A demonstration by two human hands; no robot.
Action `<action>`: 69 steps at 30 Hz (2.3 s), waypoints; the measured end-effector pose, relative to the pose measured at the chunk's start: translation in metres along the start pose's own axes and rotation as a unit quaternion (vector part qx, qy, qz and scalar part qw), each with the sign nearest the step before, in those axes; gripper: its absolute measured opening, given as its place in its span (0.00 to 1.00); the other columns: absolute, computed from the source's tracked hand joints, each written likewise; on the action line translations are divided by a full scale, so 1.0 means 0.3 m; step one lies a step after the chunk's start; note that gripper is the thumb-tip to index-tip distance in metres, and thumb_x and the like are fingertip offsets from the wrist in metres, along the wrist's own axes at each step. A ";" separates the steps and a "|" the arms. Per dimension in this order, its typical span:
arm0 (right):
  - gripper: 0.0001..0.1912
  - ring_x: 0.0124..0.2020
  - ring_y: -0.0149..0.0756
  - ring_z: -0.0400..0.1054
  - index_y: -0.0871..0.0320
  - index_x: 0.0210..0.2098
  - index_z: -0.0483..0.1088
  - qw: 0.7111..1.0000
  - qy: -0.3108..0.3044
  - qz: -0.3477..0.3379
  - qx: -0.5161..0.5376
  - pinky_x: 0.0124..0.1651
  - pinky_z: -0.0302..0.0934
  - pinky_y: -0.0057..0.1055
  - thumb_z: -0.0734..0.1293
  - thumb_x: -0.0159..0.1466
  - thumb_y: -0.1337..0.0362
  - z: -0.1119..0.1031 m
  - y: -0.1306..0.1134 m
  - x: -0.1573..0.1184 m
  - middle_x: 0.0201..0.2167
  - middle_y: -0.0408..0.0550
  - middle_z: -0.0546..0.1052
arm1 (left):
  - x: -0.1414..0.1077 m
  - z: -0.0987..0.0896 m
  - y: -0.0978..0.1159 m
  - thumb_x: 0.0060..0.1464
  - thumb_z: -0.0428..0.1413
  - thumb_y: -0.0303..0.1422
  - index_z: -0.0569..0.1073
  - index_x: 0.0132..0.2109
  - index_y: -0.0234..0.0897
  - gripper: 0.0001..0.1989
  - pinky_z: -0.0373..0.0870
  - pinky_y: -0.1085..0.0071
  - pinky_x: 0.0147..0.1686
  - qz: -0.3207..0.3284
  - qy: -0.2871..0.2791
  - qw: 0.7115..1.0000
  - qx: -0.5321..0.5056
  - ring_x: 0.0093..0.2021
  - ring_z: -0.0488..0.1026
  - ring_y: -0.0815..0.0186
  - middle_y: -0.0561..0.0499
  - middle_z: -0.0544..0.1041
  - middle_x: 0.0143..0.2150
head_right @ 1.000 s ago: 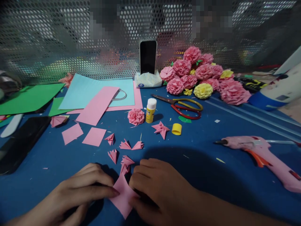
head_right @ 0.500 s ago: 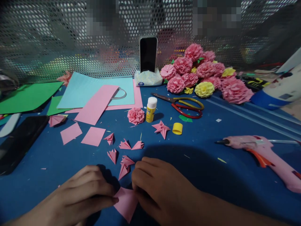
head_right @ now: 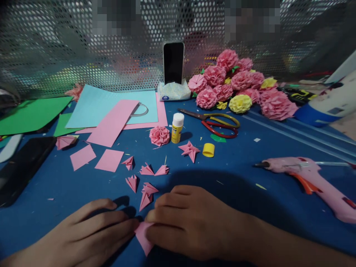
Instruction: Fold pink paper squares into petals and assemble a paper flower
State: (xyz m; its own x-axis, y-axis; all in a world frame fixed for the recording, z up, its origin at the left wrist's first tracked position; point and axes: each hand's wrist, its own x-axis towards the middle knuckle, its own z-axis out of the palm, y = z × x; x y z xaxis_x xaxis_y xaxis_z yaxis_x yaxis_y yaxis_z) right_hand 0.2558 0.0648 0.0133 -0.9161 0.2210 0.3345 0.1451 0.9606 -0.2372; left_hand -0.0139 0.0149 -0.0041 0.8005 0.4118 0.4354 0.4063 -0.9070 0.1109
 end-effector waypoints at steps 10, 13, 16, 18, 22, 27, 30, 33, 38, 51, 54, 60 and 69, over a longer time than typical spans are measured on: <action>0.19 0.43 0.28 0.70 0.59 0.51 0.72 1.000 -0.014 -0.024 -0.001 0.44 0.61 0.32 0.50 0.77 0.68 -0.017 -0.003 0.010 0.44 0.41 0.80 | -0.018 0.017 0.000 0.72 0.39 0.26 0.78 0.48 0.31 0.21 0.54 0.63 0.66 0.001 0.060 0.998 -0.005 0.50 0.73 0.65 0.50 0.79 0.50; 0.19 0.42 0.29 0.70 0.60 0.50 0.72 1.000 -0.010 -0.024 -0.002 0.44 0.61 0.32 0.51 0.77 0.68 -0.016 -0.007 0.008 0.43 0.42 0.80 | -0.015 0.012 -0.003 0.72 0.40 0.26 0.78 0.49 0.31 0.21 0.54 0.64 0.65 -0.006 0.032 0.999 -0.002 0.50 0.73 0.65 0.51 0.80 0.50; 0.19 0.42 0.29 0.70 0.60 0.49 0.73 1.000 -0.007 -0.021 -0.001 0.43 0.60 0.32 0.51 0.77 0.68 -0.012 -0.010 0.007 0.43 0.41 0.80 | -0.011 0.010 -0.003 0.73 0.40 0.26 0.79 0.47 0.32 0.21 0.54 0.64 0.65 -0.008 0.039 0.999 -0.001 0.50 0.73 0.65 0.51 0.80 0.49; 0.18 0.42 0.29 0.70 0.59 0.49 0.73 1.000 -0.008 -0.018 0.002 0.43 0.61 0.32 0.52 0.77 0.68 -0.010 -0.008 0.008 0.44 0.41 0.80 | -0.009 0.007 0.000 0.73 0.40 0.26 0.80 0.44 0.33 0.22 0.54 0.65 0.65 -0.011 0.073 0.997 -0.001 0.48 0.74 0.66 0.51 0.81 0.47; 0.18 0.42 0.29 0.71 0.60 0.49 0.73 1.000 -0.013 -0.016 0.006 0.43 0.61 0.32 0.53 0.77 0.68 -0.007 -0.005 0.008 0.43 0.41 0.80 | -0.007 -0.012 0.011 0.72 0.42 0.26 0.80 0.44 0.34 0.20 0.55 0.67 0.66 -0.032 0.026 0.999 -0.005 0.48 0.75 0.68 0.53 0.81 0.47; 0.17 0.41 0.28 0.71 0.58 0.49 0.73 1.000 0.000 0.014 0.024 0.44 0.62 0.31 0.53 0.77 0.68 0.002 -0.028 0.009 0.45 0.40 0.80 | -0.009 -0.027 0.025 0.71 0.44 0.25 0.79 0.49 0.38 0.18 0.52 0.64 0.68 -0.007 0.016 1.000 0.017 0.51 0.74 0.67 0.55 0.81 0.48; 0.16 0.39 0.28 0.70 0.57 0.47 0.74 0.998 0.017 0.049 0.042 0.43 0.62 0.30 0.54 0.77 0.66 0.014 -0.046 0.011 0.43 0.39 0.80 | -0.001 -0.021 0.018 0.71 0.45 0.25 0.79 0.48 0.37 0.17 0.53 0.64 0.67 -0.012 0.017 1.000 0.009 0.50 0.74 0.67 0.54 0.81 0.48; 0.14 0.39 0.28 0.70 0.58 0.47 0.73 0.996 0.023 0.068 0.053 0.44 0.62 0.29 0.56 0.76 0.65 0.023 -0.051 0.010 0.43 0.38 0.80 | 0.004 -0.008 0.006 0.71 0.44 0.26 0.80 0.48 0.36 0.17 0.57 0.65 0.65 -0.010 0.026 1.000 0.000 0.48 0.75 0.67 0.52 0.81 0.47; 0.12 0.38 0.28 0.69 0.57 0.45 0.73 0.995 0.023 0.075 0.063 0.45 0.61 0.28 0.58 0.76 0.64 0.026 -0.047 0.012 0.41 0.36 0.79 | -0.005 0.017 0.001 0.72 0.42 0.26 0.79 0.45 0.34 0.20 0.56 0.66 0.65 0.000 0.073 0.997 -0.010 0.48 0.75 0.68 0.51 0.80 0.46; 0.11 0.34 0.32 0.65 0.58 0.43 0.73 0.994 0.057 0.081 0.053 0.39 0.59 0.29 0.59 0.74 0.66 0.024 -0.010 -0.015 0.34 0.43 0.76 | 0.020 -0.030 0.014 0.71 0.46 0.26 0.80 0.42 0.36 0.17 0.60 0.71 0.63 -0.049 0.044 0.997 -0.026 0.44 0.76 0.71 0.54 0.82 0.43; 0.09 0.35 0.33 0.64 0.57 0.44 0.73 0.993 0.053 0.091 0.054 0.39 0.58 0.30 0.61 0.73 0.65 0.038 -0.003 -0.023 0.34 0.43 0.76 | 0.022 -0.028 0.008 0.71 0.45 0.26 0.80 0.45 0.36 0.17 0.59 0.67 0.63 -0.028 0.062 0.998 -0.007 0.45 0.76 0.68 0.53 0.81 0.44; 0.09 0.36 0.34 0.64 0.57 0.45 0.73 0.995 0.030 0.087 0.038 0.40 0.58 0.31 0.60 0.73 0.67 0.045 -0.004 -0.018 0.34 0.43 0.76 | 0.035 -0.001 0.008 0.73 0.41 0.27 0.77 0.50 0.34 0.18 0.59 0.71 0.60 -0.049 0.011 0.997 -0.060 0.45 0.75 0.70 0.52 0.81 0.46; 0.15 0.44 0.29 0.70 0.56 0.46 0.74 0.999 0.015 0.046 0.024 0.46 0.62 0.30 0.55 0.76 0.66 0.010 -0.015 0.008 0.43 0.40 0.79 | 0.048 -0.043 -0.021 0.72 0.40 0.26 0.78 0.44 0.32 0.20 0.66 0.66 0.54 -0.055 -0.014 0.994 -0.096 0.44 0.75 0.66 0.48 0.81 0.45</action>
State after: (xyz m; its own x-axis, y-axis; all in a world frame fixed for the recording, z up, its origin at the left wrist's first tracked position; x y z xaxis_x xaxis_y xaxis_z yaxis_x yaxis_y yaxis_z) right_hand 0.2517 0.0604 0.0125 -0.8879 0.3133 0.3367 0.2089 0.9269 -0.3117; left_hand -0.0106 0.0254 0.0131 0.7688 0.5100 0.3857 0.4033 -0.8548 0.3264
